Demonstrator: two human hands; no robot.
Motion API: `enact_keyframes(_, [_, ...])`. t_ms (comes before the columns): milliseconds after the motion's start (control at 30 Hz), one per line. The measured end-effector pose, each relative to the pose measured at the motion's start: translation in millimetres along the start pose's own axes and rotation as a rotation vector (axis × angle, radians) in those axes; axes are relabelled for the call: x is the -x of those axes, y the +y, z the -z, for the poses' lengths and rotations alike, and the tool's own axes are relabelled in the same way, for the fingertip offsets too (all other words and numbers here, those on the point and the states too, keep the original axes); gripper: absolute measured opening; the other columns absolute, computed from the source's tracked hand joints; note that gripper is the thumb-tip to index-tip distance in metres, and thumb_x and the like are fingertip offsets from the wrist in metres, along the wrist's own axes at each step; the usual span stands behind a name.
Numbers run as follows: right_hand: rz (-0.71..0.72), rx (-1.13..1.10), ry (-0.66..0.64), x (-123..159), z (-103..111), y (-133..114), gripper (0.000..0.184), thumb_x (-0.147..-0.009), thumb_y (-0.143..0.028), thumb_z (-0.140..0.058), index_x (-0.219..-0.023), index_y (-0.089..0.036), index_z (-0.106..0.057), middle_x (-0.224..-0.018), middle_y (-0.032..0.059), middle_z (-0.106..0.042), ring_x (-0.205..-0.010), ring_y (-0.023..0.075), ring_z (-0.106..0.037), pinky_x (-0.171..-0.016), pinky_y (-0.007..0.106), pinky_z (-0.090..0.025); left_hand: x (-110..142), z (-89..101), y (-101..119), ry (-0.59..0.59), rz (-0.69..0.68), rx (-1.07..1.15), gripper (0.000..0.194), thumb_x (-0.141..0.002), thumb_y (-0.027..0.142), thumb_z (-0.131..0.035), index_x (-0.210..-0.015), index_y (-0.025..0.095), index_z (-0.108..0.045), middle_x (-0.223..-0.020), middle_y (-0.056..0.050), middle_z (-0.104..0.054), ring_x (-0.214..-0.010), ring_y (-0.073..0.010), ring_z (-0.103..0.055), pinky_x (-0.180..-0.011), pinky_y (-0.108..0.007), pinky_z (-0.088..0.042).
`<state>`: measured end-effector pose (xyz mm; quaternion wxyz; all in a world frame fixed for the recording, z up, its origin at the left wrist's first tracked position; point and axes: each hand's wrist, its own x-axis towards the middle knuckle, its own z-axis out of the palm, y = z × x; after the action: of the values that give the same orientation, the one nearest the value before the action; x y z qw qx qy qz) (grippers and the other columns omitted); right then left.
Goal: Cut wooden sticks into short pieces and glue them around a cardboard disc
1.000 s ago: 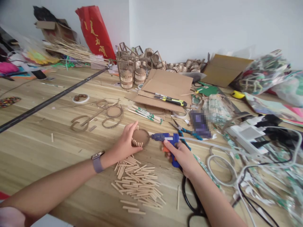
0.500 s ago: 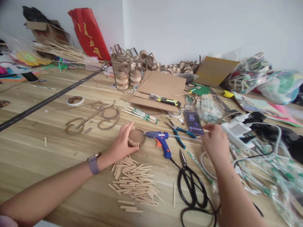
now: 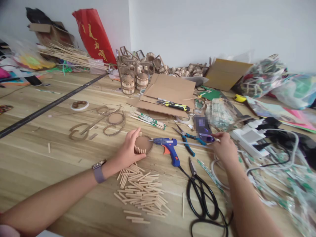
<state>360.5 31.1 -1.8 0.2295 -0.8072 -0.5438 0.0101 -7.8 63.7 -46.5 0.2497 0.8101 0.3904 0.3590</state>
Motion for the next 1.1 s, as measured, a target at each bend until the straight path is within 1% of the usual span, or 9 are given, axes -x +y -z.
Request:
enact_keyframes(167, [-0.057, 0.044, 0.014, 4.5, 11.9, -13.0, 0.029, -0.083, -0.025, -0.041, -0.093, -0.019, -0.068, -0.106, 0.0208, -0.064, -0.09, 0.036, -0.062, -0.065, 0.042, -0.044, 0.1, 0.1, -0.1, 0.002, -0.011, -0.025, 0.117, -0.063, 0.011, -0.081, -0.147, 0.032, -0.002, -0.141, -0.014, -0.028, -0.135, -0.0316, -0.03, -0.11, -0.052, -0.033])
enact_keyframes(267, [0.046, 0.027, -0.08, 17.3, 14.2, -35.6, 0.022, -0.084, -0.032, -0.048, -0.09, -0.024, -0.068, -0.101, 0.0118, -0.069, -0.091, 0.0321, -0.063, -0.072, 0.04, -0.046, -0.1, 0.0, -0.5, 0.003, -0.014, -0.018, 0.117, -0.063, 0.011, -0.081, -0.147, 0.032, -0.003, -0.141, -0.014, -0.029, -0.136, -0.0324, -0.03, -0.111, -0.054, -0.032])
enact_keyframes(333, [0.265, -0.02, -0.276, 33.0, 12.4, -59.0, 0.021, -0.085, -0.035, -0.05, -0.093, -0.024, -0.067, -0.096, 0.0084, -0.072, -0.086, 0.0284, -0.065, -0.074, 0.038, -0.048, -0.2, -0.1, -0.8, -0.002, -0.006, -0.005, 0.115, -0.063, 0.011, -0.081, -0.147, 0.031, -0.005, -0.141, -0.014, -0.029, -0.136, -0.0328, -0.029, -0.111, -0.054, -0.031])
enact_keyframes(433, [0.646, -0.08, -0.466, 64.9, 4.3, -101.7, 0.021, -0.089, -0.028, -0.047, -0.093, -0.025, -0.067, -0.094, 0.0053, -0.072, -0.088, 0.0231, -0.066, -0.079, 0.035, -0.049, -0.1, -0.7, -1.2, -0.006, 0.014, 0.02, 0.113, -0.063, 0.011, -0.079, -0.147, 0.031, -0.006, -0.142, -0.014, -0.027, -0.136, -0.0328, -0.028, -0.112, -0.054, -0.029])
enact_keyframes(533, [0.865, -0.038, -0.559, 96.1, -8.5, -139.1, 0.022, -0.091, -0.018, -0.047, -0.084, -0.023, -0.068, -0.08, 0.0046, -0.07, -0.079, 0.0205, -0.064, -0.071, 0.031, -0.049, 0.0, -1.3, -1.3, -0.004, 0.026, 0.036, 0.114, -0.063, 0.011, -0.08, -0.148, 0.031, -0.007, -0.142, -0.014, -0.027, -0.136, -0.0332, -0.028, -0.112, -0.053, -0.029])
enact_keyframes(633, [0.954, -0.015, -0.547, 116.3, -22.2, -159.4, 0.015, -0.087, -0.012, -0.054, -0.084, -0.021, -0.066, -0.08, 0.0036, -0.069, -0.077, 0.0199, -0.063, -0.069, 0.03, -0.048, -0.4, -1.3, -1.0, -0.005, 0.032, 0.028, 0.115, -0.061, 0.011, -0.081, -0.148, 0.03, -0.007, -0.141, -0.014, -0.028, -0.136, -0.0341, -0.029, -0.112, -0.053, -0.029])
enact_keyframes(800, [1.013, 0.013, -0.517, 126.2, -34.6, -165.0, 0.014, -0.087, -0.008, -0.053, -0.083, -0.018, -0.06, -0.083, 0.004, -0.068, -0.077, 0.019, -0.061, -0.067, 0.029, -0.047, -0.8, -1.0, -1.1, -0.012, 0.035, 0.006, 0.117, -0.06, 0.011, -0.083, -0.148, 0.029, -0.007, -0.141, -0.015, -0.027, -0.136, -0.0337, -0.03, -0.112, -0.052, -0.03])
enact_keyframes(933, [1.039, -0.058, -0.48, 123.7, -31.3, -161.6, 0.019, -0.09, -0.007, -0.046, -0.091, -0.019, -0.061, -0.086, 0.0051, -0.066, -0.079, 0.0183, -0.061, -0.068, 0.028, -0.048, -0.1, -1.4, -1.1, -0.011, 0.027, 0.013, 0.116, -0.061, 0.011, -0.081, -0.148, 0.029, -0.006, -0.142, -0.014, -0.027, -0.136, -0.0328, -0.03, -0.112, -0.051, -0.031])
enact_keyframes(1100, [0.92, -0.15, -0.249, 96.9, -11.9, -139.5, 0.02, -0.094, -0.023, -0.041, -0.092, -0.02, -0.061, -0.083, 0.0084, -0.066, -0.081, 0.0226, -0.06, -0.075, 0.035, -0.047, -0.3, -1.6, -0.7, 0.007, 0.016, 0.013, 0.113, -0.063, 0.011, -0.08, -0.147, 0.031, -0.008, -0.141, -0.013, -0.028, -0.136, -0.0318, -0.029, -0.112, -0.052, -0.03])
